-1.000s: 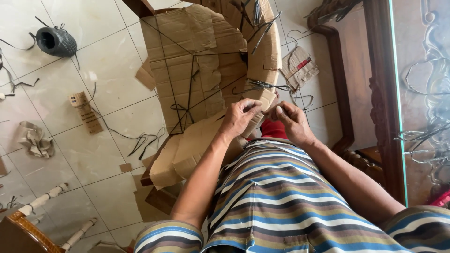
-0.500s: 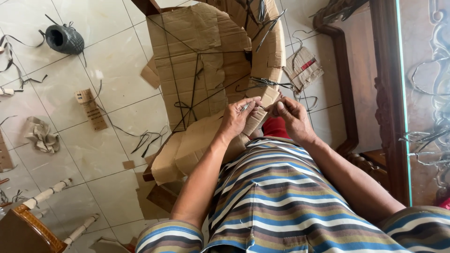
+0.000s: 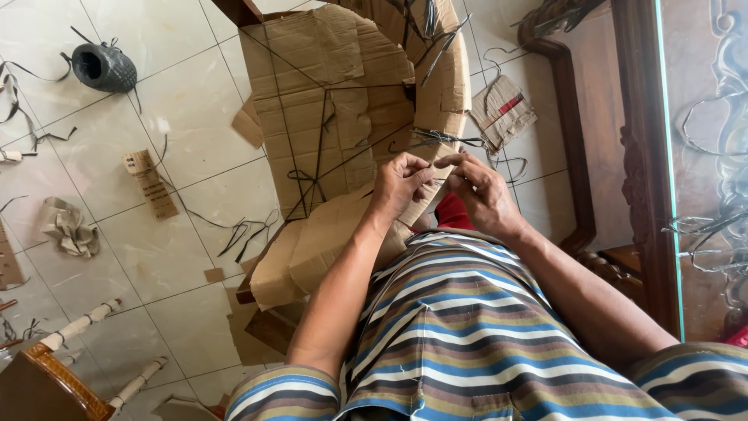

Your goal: Securing cardboard padding to a curved frame using wire ties

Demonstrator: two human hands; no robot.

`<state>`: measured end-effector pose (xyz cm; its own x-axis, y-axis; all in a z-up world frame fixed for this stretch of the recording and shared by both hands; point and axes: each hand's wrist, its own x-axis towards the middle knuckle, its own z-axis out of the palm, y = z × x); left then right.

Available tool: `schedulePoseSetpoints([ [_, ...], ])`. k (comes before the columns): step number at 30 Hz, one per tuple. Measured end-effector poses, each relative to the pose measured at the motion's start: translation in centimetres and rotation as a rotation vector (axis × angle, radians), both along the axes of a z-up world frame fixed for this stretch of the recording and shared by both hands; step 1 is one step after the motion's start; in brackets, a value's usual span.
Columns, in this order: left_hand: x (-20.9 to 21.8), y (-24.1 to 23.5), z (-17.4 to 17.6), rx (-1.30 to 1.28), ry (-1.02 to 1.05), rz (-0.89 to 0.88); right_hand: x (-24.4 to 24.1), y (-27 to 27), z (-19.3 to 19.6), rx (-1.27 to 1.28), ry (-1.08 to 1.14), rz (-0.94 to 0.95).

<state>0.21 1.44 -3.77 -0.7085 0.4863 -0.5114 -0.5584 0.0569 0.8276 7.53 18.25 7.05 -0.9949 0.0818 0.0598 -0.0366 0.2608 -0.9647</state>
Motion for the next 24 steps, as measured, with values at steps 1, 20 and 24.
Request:
schedulePoseSetpoints([
  [1, -0.1, 0.0, 0.5, -0.001, -0.001, -0.001, -0.4, 0.0, 0.2, -0.001, -0.001, -0.001],
  [20, 0.8, 0.7, 4.7, -0.254, 0.223, -0.109, -1.4, 0.3, -4.1, 0.243, -0.166, 0.035],
  [24, 0.8, 0.6, 5.1, -0.228, 0.208, -0.042, -0.6, -0.3, -6.3, 0.317, -0.199, -0.022],
])
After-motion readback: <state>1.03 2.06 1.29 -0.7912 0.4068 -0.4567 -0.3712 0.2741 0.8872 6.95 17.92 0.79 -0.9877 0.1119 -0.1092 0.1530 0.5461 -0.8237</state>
